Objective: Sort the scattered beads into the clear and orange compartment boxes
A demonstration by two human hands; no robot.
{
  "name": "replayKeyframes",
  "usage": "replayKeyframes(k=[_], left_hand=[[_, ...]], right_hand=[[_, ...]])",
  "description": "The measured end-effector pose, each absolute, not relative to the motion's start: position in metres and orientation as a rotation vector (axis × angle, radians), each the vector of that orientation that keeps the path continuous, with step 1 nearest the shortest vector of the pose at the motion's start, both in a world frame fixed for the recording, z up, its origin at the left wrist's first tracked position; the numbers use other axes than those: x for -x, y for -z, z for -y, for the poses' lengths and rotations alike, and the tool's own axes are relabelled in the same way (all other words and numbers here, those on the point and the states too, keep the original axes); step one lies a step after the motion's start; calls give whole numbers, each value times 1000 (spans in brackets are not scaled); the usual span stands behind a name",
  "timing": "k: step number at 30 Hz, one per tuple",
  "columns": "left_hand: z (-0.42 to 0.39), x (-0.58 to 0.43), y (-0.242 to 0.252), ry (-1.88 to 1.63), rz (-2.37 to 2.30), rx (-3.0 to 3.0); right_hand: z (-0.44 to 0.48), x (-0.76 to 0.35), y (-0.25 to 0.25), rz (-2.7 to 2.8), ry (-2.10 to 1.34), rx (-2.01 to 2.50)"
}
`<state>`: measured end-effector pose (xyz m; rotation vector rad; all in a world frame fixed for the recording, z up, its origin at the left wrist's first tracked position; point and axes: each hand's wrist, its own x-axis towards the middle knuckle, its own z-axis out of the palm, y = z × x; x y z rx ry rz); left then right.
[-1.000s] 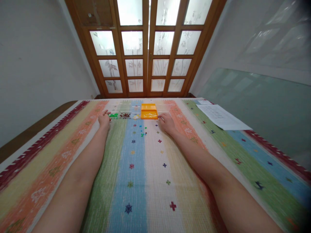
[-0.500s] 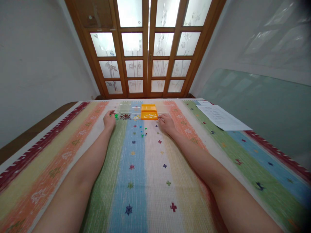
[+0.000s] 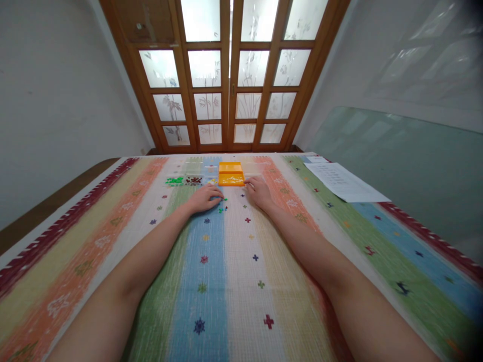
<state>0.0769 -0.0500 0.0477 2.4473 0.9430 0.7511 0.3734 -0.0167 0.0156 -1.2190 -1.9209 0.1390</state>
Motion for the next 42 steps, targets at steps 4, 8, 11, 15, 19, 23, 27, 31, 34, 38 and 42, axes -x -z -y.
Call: replayKeyframes(k=[4,8,11,15,19,23,27,31,34,38,42], left_hand=[[59,-85,-52,-700,-837,-2539],[61,-89,-53,-674,-839,-2580],[61,-91,-51,-677,-869,-2569],[61,-91,-50,-755,-861,-2516],[60,-89,-50,-777,-906,-2550],[55,-84,-48,-869,-1007,-2487],[48,-78,-45,-1105,-1129,-2197],[36,-69,-42,-1321,-1200,-1797],[22,-57,-37,-1463,-1189,-1422],[5,-33,-34,-1650,-1093,-1004],[-2,-5,-37,-1788,-1049,-778]], right_hand=[[15,-373,-15,1929,-140,1216],[15,-373,-14,1930,-144,1228],[16,-373,-14,1927,-149,1231],[15,-373,-13,1927,-144,1227],[14,-374,-12,1930,-133,1220],[15,-374,-14,1935,-134,1225],[15,-374,-14,1944,-132,1232],[14,-374,-14,1953,-127,1235],[14,-374,-14,1957,-127,1230],[15,-374,-13,1964,-122,1218],[12,-375,-10,1962,-116,1204]])
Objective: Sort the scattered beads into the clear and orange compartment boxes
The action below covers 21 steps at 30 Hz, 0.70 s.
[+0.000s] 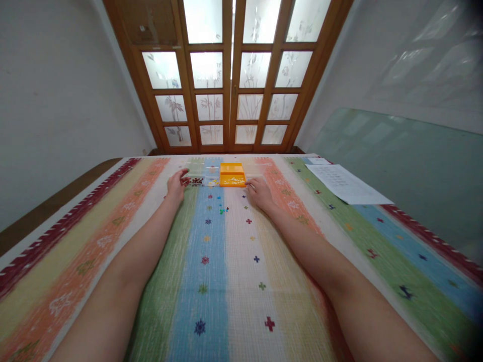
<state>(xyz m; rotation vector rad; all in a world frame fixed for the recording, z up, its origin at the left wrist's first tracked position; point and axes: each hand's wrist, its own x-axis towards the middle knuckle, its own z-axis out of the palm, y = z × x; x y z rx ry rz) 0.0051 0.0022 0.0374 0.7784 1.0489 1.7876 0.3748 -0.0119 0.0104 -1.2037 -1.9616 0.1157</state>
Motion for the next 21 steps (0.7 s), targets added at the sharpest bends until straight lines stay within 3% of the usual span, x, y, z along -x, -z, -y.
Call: replayKeyframes(k=[10,21], left_hand=[[-4,50,-38,-2011,-1238,-471],[-6,58,-30,-1991,-1553,-553]], right_hand=[[9,-376,-9,1971,-123,1214],[10,-375,-10,1965,-126,1201]])
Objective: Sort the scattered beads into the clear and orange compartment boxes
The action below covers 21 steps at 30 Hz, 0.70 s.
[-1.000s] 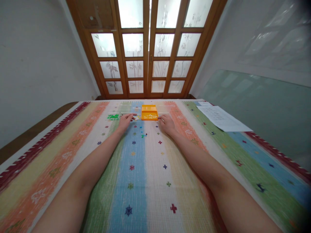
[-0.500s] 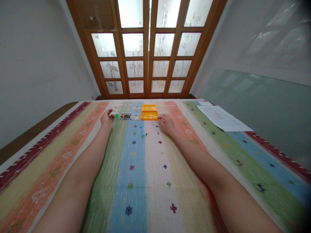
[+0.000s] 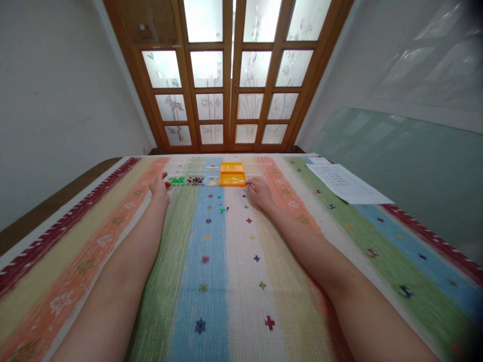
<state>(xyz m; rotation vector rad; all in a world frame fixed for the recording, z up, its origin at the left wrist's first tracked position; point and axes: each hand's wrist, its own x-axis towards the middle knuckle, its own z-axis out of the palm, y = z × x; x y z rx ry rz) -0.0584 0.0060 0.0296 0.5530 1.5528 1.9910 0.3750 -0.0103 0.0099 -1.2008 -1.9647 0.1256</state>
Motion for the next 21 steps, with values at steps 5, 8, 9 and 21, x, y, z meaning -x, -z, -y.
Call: replayKeyframes(k=[5,8,9,21], left_hand=[[-5,56,-30,-1964,-1636,-591],[-6,56,-29,-1937,-1688,-642],[-7,56,-28,-1924,-1716,-668],[7,17,-30,-1601,-1897,-1489]], right_hand=[[12,-375,-11,1965,-130,1209],[12,-374,-11,1962,-126,1206],[12,-374,-11,1961,-123,1207],[13,-375,-13,1983,-116,1216]])
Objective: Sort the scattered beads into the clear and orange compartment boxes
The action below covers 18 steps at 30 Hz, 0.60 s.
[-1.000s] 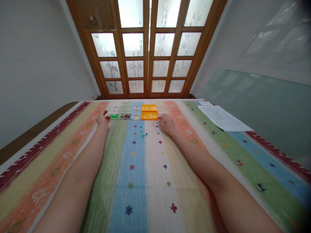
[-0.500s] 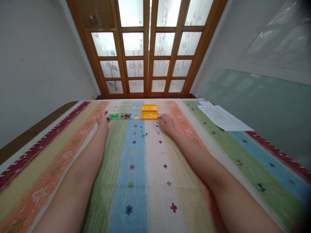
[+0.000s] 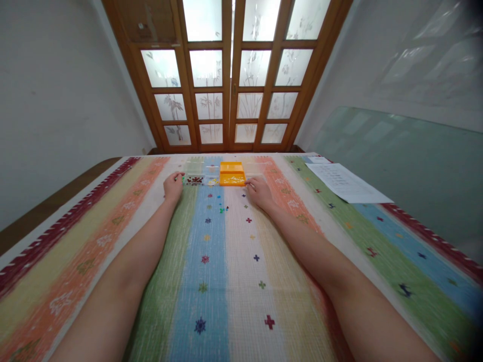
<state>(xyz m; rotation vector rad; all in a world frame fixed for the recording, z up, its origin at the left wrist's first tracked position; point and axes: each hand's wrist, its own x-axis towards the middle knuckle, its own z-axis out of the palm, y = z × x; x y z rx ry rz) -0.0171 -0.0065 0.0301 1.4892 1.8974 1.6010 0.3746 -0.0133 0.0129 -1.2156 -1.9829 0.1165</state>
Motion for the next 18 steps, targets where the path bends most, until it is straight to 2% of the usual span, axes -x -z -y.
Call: replayKeyframes(k=[4,12,18], left_hand=[[16,-19,-34,-1451,-1649,-1835],[41,-68,-45,-744,-1036,-2462],[51,-80,-58,-445,-864,-2525]], right_hand=[[15,-374,-14,1985,-121,1212],[16,-373,-16,1978,-145,1213],[17,-372,-17,1998,-126,1218]])
